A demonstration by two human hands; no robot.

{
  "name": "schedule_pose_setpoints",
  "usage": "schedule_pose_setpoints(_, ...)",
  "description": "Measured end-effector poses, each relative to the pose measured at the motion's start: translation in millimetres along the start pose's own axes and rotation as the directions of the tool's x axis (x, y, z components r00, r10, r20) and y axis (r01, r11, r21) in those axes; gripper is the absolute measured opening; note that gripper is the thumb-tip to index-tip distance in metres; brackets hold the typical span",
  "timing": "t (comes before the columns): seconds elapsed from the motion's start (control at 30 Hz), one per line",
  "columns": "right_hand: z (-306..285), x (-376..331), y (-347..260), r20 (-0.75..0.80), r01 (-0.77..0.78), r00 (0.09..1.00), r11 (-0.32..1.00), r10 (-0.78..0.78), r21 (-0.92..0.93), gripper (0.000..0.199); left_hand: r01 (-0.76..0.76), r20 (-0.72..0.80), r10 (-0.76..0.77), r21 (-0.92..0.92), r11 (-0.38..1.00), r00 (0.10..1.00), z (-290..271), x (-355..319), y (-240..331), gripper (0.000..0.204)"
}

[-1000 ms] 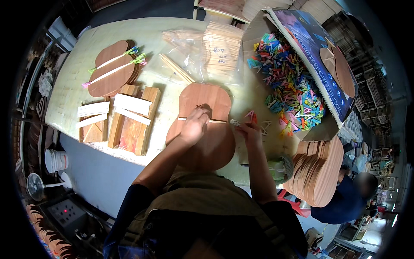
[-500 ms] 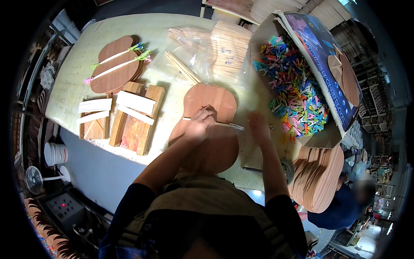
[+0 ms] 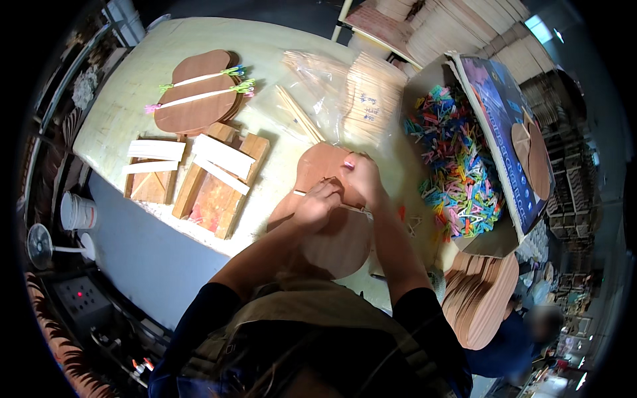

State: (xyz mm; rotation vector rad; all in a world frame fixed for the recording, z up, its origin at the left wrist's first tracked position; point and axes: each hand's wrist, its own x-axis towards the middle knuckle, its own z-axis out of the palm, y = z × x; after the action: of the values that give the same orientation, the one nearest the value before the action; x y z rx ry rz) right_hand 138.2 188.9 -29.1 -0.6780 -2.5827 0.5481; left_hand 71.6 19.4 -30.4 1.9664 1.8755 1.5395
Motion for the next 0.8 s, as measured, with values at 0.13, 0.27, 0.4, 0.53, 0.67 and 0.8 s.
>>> schedule_pose_setpoints(0.13, -17.4, 0.0, 0.2, 0.126, 0.155, 0.979, 0.986, -0.161, 0.057, 0.022, -0.031, 0.029, 0.031, -0.011, 0.999, 0.999, -1.1, -1.5, -4.1, 0.010)
schedule_pose_setpoints(0.27, 9.4, 20.3, -28.3, 0.265, -0.109, 0.964, 0.862, -0.030, 0.495, 0.017, -0.105, 0.039, 0.103, 0.068, 0.992, 0.994, 12.1, -10.0, -23.6, 0.017)
schedule_pose_setpoints(0.4, 37.6, 37.7, -100.6, 0.642, -0.607, 0.763, 0.419, 0.071, 0.675, 0.008, -0.008, 0.042, 0.006, 0.038, 0.999, 0.999, 15.8, -21.6, -22.8, 0.026)
schedule_pose_setpoints(0.53, 58.8, 43.8, -102.6, 0.899, -0.739, 0.437, 0.576, 0.016, 0.349, 0.010, 0.321, 0.086, -0.319, -0.465, 0.825, 0.944, 21.8, -22.9, -15.3, 0.024)
schedule_pose_setpoints(0.67, 62.1, 34.9, -71.2, 0.720, -0.440, 0.692, 0.766, -0.043, 0.469, 0.013, 0.343, 0.022, -0.378, -0.469, 0.814, 0.926, 16.2, -13.2, -4.4, 0.018)
schedule_pose_setpoints(0.8, 24.5, 13.9, -23.0, 0.265, -0.192, 0.963, 0.822, 0.052, 0.536, 0.024, 0.247, 0.073, -0.236, -0.285, 0.926, 0.969, 15.8, -16.0, -14.6, 0.008)
